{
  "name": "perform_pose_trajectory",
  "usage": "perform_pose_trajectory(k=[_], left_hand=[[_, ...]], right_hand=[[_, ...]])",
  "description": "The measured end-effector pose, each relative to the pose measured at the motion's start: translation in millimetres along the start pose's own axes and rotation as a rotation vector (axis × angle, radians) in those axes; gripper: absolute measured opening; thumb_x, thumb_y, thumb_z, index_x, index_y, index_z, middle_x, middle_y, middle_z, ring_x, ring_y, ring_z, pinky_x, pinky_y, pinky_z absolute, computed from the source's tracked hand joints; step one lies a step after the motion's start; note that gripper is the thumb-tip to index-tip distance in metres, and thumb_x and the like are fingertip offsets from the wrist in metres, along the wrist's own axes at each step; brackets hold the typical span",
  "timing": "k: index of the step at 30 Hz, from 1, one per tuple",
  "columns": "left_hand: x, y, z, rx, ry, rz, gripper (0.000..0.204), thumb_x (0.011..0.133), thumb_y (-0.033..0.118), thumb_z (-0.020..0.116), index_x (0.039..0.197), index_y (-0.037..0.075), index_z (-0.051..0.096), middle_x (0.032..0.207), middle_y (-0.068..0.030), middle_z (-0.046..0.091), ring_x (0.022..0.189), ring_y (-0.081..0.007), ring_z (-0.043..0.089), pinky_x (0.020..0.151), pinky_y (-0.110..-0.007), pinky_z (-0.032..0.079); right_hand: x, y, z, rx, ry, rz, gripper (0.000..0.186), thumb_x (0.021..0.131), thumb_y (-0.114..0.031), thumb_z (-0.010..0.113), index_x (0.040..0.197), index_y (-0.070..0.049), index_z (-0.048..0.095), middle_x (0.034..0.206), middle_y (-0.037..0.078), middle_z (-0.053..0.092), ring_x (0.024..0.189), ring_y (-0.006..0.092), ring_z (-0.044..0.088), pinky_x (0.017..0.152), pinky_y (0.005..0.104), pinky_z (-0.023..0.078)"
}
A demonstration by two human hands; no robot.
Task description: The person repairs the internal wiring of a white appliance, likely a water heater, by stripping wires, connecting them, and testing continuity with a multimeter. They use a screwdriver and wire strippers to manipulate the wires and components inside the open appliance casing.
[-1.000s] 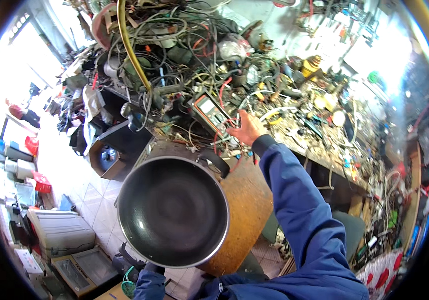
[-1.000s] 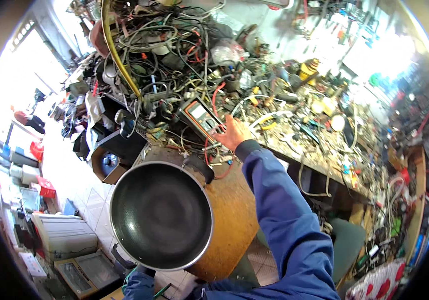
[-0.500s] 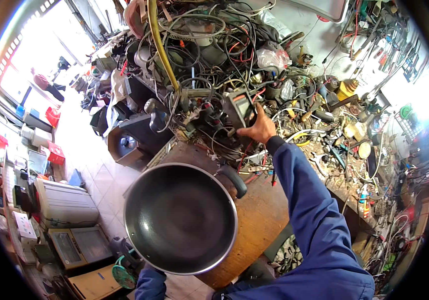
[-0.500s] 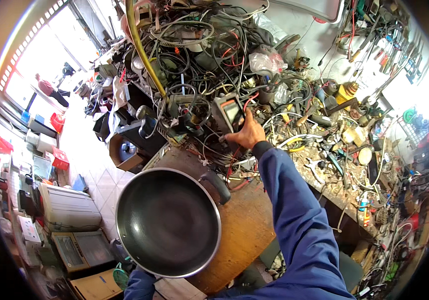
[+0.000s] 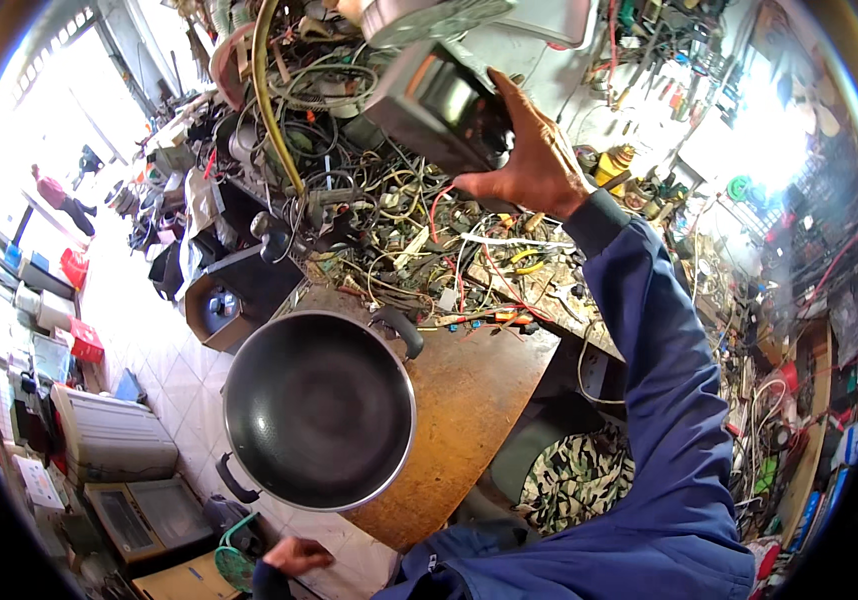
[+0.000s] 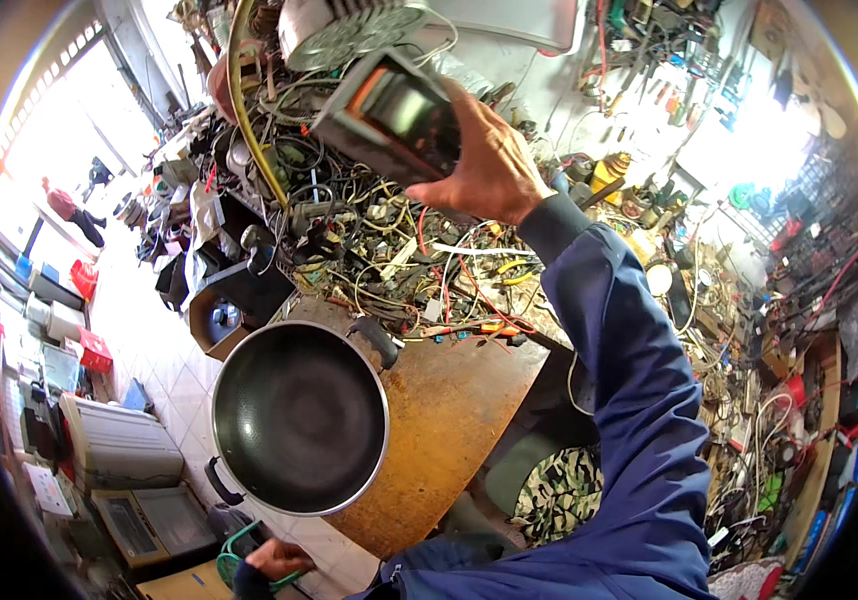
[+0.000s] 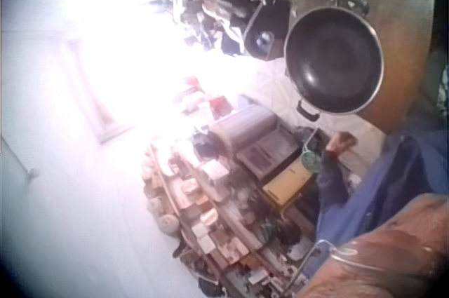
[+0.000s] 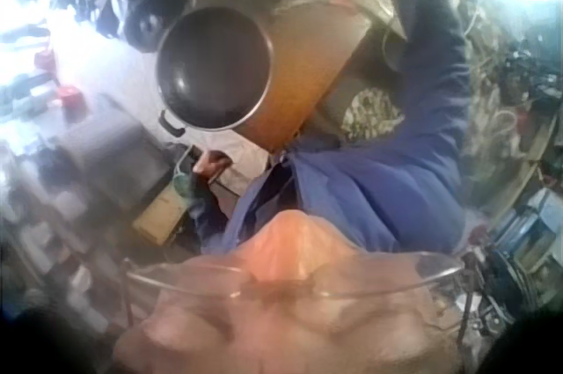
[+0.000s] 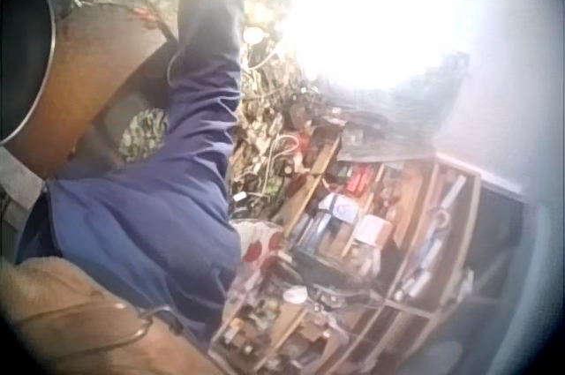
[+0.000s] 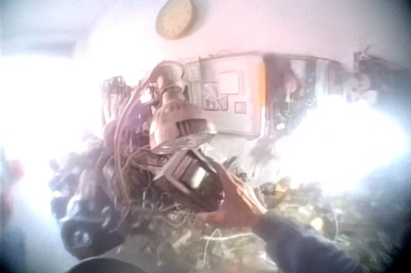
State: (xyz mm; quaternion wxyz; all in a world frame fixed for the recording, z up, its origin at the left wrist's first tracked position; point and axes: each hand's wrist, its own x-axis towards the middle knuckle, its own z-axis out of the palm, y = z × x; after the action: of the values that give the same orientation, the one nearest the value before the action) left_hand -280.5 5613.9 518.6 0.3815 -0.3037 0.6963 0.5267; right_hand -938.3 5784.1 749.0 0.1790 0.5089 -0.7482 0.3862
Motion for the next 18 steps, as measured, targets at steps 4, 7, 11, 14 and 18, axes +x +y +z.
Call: perform_pose_trajectory(k=[4,7,11,14,18], left_hand=[[-86,183,-11,-0.108,0.12,0.496,0.042,0.087,0.01,0.078,0.125,-0.002,0.065,0.117,-0.0137,0.07,0.112,-0.022,0.066,0.098,-0.036,0.052],[-59,271,-31,-0.518,0.43,0.886,0.082,0.081,0.014,0.082,0.149,0.001,0.037,0.136,-0.0153,0.055,0.121,-0.0283,0.059,0.095,-0.038,0.053],[2,385,-47,-0.83,0.269,1.159,0.085,0.085,0.029,0.08,0.153,0.009,0.033,0.147,-0.0131,0.047,0.133,-0.0292,0.05,0.102,-0.049,0.051],[14,416,-46,-0.974,0.341,1.277,0.052,0.098,0.03,0.064,0.143,0.01,0.048,0.137,-0.0103,0.059,0.122,-0.0282,0.061,0.099,-0.049,0.054],[13,411,-69,-1.242,0.102,1.211,0.043,0.098,0.032,0.062,0.133,0.008,0.059,0.123,-0.0106,0.07,0.11,-0.0283,0.068,0.093,-0.048,0.058]], right_hand=[[-6,-66,-29,-0.042,-0.029,-0.17,0.117,0.057,-0.036,0.092,0.151,0.001,0.034,0.129,0.027,0.059,0.119,0.0425,0.059,0.103,0.0464,0.047],[-14,-101,-31,0.001,-0.021,-0.316,0.119,0.056,-0.041,0.091,0.15,0.004,0.033,0.124,0.028,0.06,0.116,0.0432,0.059,0.101,0.0472,0.047],[-35,-129,-17,0.033,-0.058,-0.369,0.114,0.06,-0.045,0.087,0.148,0.004,0.035,0.116,0.024,0.06,0.108,0.0407,0.06,0.098,0.0482,0.046],[-41,-156,-12,0.085,-0.191,-0.324,0.12,0.059,-0.042,0.091,0.153,0.003,0.031,0.137,0.027,0.053,0.125,0.0423,0.054,0.108,0.0485,0.041],[-43,-147,-12,0.083,-0.071,-0.324,0.132,0.055,-0.047,0.095,0.156,0.004,0.026,0.154,0.029,0.038,0.144,0.042,0.038,0.12,0.0485,0.03]])
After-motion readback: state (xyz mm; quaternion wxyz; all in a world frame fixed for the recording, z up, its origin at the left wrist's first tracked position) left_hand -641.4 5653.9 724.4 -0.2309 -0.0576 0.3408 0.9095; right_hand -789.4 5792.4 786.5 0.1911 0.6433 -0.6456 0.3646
